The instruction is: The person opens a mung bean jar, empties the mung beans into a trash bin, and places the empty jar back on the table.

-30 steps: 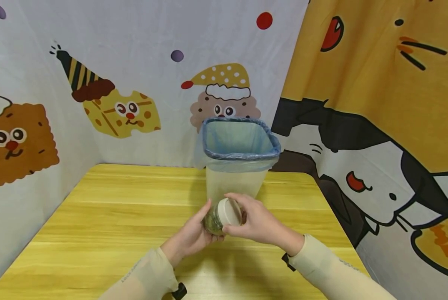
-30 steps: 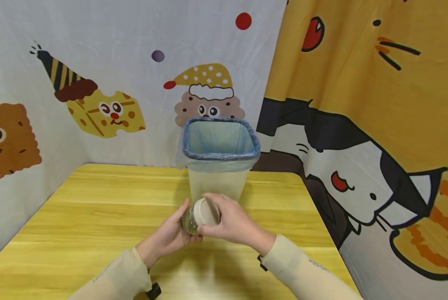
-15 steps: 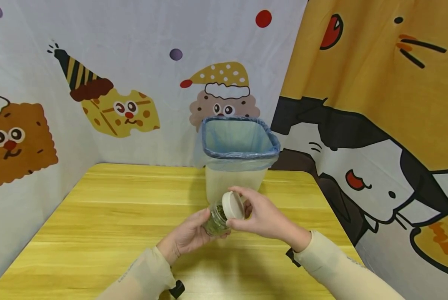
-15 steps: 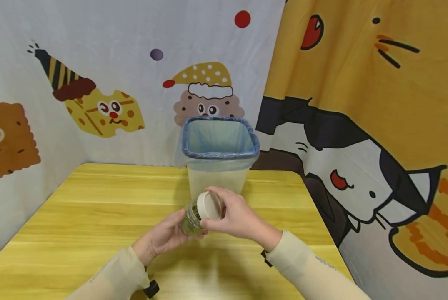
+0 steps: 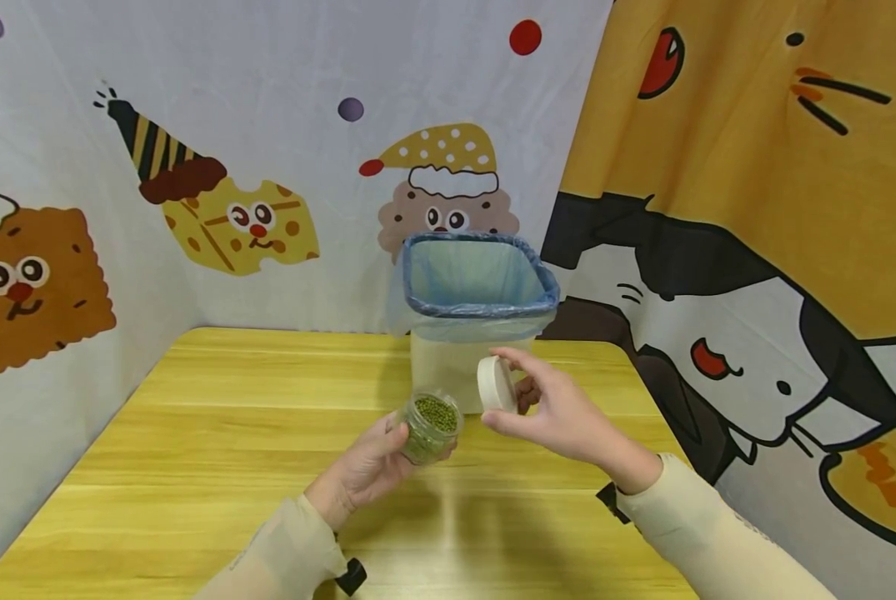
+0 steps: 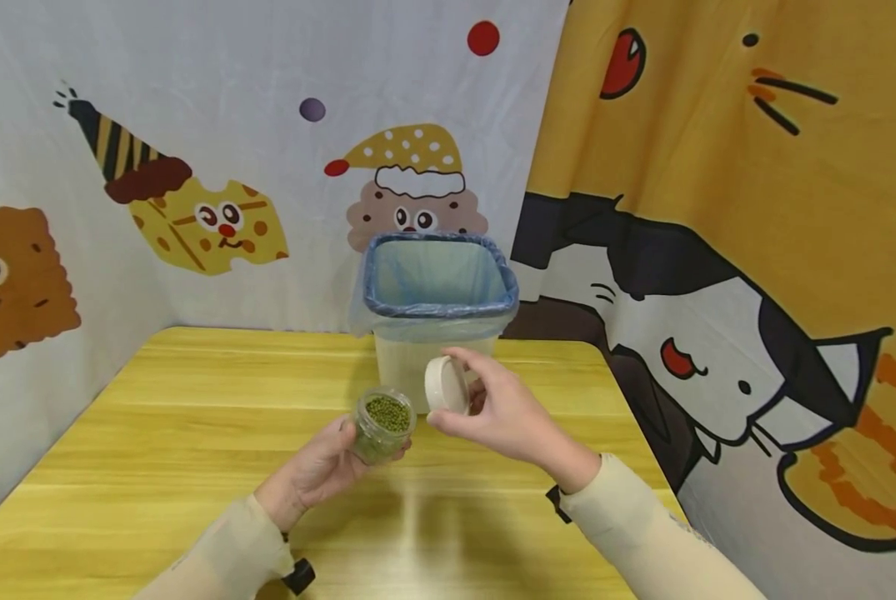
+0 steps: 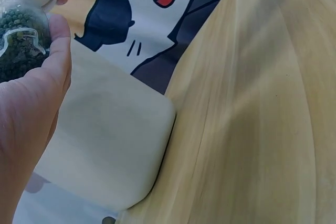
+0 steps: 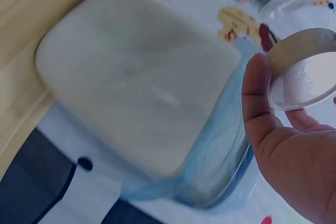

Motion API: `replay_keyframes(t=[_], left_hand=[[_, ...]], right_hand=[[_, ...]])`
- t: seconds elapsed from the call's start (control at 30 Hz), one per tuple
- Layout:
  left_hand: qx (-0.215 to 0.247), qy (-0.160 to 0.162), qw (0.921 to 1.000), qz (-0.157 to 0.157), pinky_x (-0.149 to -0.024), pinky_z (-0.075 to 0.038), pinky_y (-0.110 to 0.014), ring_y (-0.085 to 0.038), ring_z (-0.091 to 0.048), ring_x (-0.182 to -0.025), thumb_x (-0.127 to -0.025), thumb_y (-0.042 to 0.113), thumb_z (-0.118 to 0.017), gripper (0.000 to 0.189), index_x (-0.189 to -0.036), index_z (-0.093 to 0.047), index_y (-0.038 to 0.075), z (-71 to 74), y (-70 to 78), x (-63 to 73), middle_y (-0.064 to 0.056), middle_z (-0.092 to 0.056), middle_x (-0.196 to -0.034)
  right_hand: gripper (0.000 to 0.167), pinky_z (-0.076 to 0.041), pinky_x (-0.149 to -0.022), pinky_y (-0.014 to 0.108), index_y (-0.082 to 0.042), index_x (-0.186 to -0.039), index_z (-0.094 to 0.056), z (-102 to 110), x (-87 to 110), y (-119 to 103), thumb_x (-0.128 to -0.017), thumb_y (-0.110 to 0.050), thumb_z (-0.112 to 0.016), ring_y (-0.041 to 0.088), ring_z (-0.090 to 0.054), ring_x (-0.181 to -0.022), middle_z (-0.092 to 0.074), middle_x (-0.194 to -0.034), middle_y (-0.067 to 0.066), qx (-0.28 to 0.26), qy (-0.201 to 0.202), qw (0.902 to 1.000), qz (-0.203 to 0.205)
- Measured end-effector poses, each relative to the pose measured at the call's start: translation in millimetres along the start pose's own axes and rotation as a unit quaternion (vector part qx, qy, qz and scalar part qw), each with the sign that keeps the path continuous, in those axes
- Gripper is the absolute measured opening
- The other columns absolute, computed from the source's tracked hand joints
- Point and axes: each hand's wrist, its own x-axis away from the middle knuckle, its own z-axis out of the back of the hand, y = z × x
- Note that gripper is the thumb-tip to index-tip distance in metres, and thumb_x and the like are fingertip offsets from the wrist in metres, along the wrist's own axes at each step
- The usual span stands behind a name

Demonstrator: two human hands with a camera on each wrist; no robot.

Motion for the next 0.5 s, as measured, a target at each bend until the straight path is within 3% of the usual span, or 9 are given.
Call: replay_keyframes(t=[0.23, 0.5], left_hand=[[-0.027, 0.013, 0.9994, -0.018, -0.121, -0.047, -0.034, -0.016, -0.063, -0.132, -0.100, 0.038, -0.076, 0.068, -0.155, -0.042, 0.016, 5.5, 6.8, 12.0, 0.002, -0.064, -0.143], [-0.073, 0.068, 0.9943, -0.037, -0.116, -0.049, -0.031, -0.017, -0.063, -0.128, -0.099, 0.019, -0.075, 0.064, -0.154, -0.042, 0.016, 2.5, 17.5, 27.5, 0.000, -0.063, -0.140]], right_hand=[[0.084, -0.061, -0.072, 0.031, -0.016, -0.162, -0.044, 27, 3.7, 22, -0.092, -0.035, -0.086, 0.020, -0.070, -0.091, -0.061, -0.141, 0.015, 0.024, 0.042, 0.9981, -0.038], [0.089, -0.059, -0.075, 0.033, -0.016, -0.166, -0.037, 57, 6.1, 50, -0.097, -0.053, -0.076, 0.027, -0.070, -0.103, -0.058, -0.150, 0.018, 0.083, 0.075, 0.9877, -0.110]])
